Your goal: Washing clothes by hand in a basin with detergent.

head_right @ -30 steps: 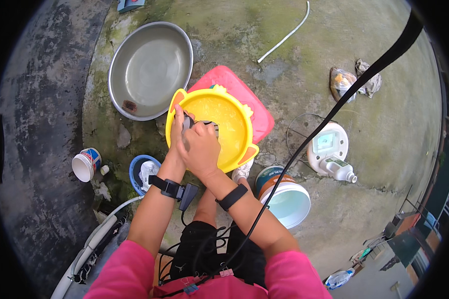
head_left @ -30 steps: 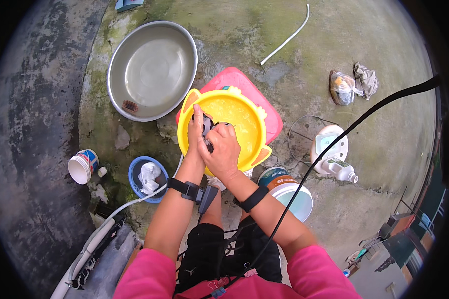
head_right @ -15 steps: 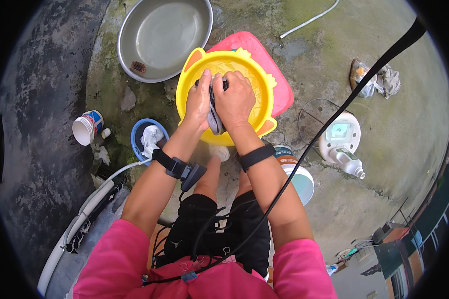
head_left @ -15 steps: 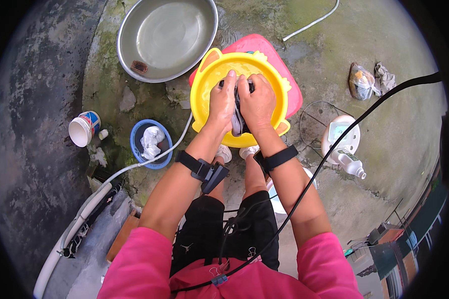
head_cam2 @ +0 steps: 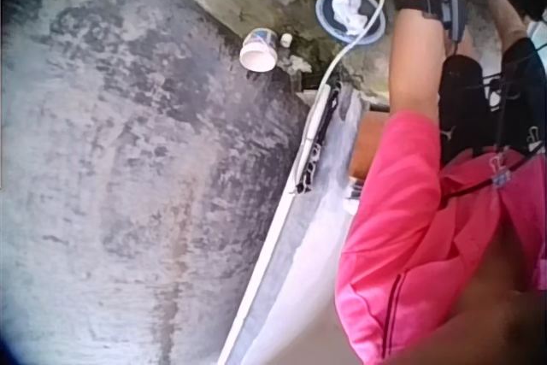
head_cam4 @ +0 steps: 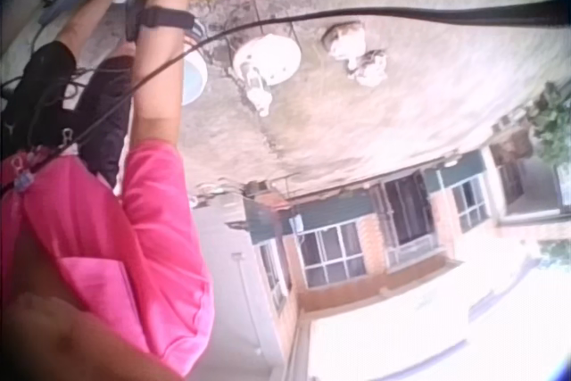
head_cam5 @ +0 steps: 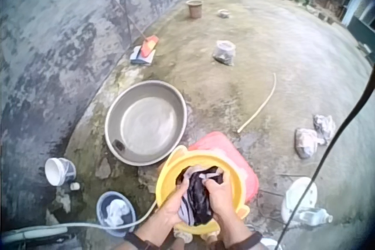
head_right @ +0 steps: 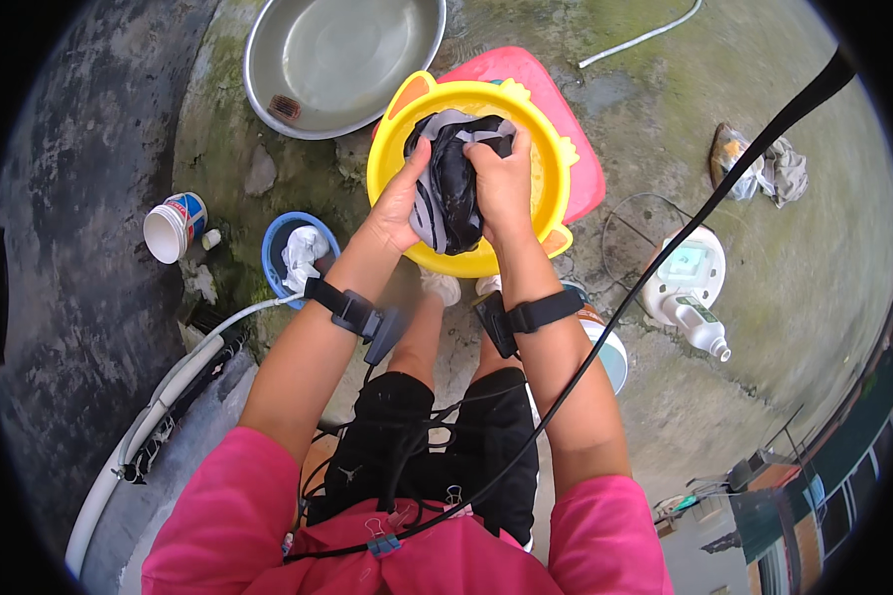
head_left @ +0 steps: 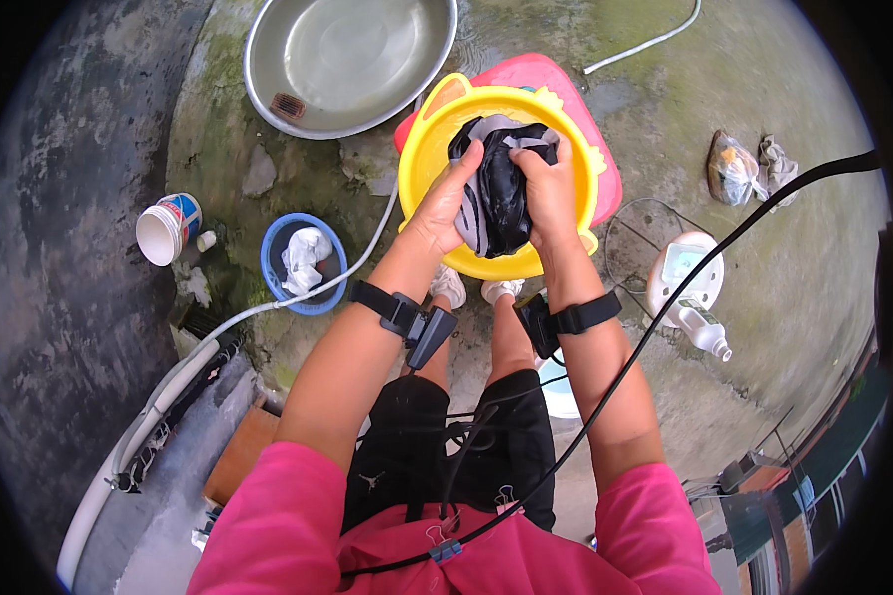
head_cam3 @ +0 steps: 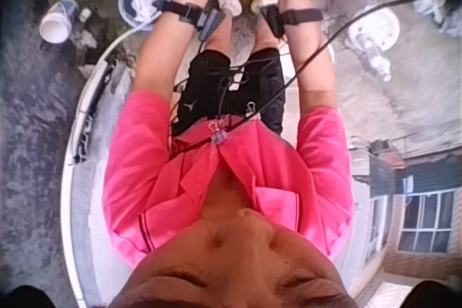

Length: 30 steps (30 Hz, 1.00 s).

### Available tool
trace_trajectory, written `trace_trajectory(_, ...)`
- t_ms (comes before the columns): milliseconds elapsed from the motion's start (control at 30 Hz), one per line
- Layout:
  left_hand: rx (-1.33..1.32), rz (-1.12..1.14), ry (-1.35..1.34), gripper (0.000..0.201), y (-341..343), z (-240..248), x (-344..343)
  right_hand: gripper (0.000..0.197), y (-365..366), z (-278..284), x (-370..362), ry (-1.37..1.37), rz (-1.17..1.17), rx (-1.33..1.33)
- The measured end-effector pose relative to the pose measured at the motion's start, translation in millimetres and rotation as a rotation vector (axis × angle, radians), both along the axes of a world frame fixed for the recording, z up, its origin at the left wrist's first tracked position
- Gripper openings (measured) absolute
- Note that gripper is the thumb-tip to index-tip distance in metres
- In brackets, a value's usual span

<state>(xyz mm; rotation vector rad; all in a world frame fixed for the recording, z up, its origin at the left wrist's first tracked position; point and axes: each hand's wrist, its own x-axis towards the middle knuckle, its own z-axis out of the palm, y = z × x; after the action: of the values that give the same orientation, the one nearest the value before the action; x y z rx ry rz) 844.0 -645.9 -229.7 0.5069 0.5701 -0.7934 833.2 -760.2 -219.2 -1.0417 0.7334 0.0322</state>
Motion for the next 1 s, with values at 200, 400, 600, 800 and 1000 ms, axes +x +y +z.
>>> trace_trajectory(200, 0.361, 0.122, -0.188, 0.023, 7, -5, 15, 0.045, 17, 39, -10, -0.293, 0.405, -1.099)
trace_trajectory(400, 0.288, 0.240, -0.158, 0.031, -18, 4, 2, 0.016, 32, 25, -3, -0.283, 0.436, -1.309)
trace_trajectory(600, 0.343, 0.151, -0.063, 0.012, -9, 23, 5, 0.023, 24, 16, 5, -0.158, 0.274, -1.300)
trace_trajectory(800, 0.490, 0.159, -0.065, 0.018, -17, 20, 8, 0.026, 31, 17, -1, -0.190, 0.328, -1.419)
trace_trajectory(1000, 0.422, 0.085, -0.062, 0.027, -5, 23, 15, 0.022, 39, 26, -12, -0.211, 0.316, -1.392)
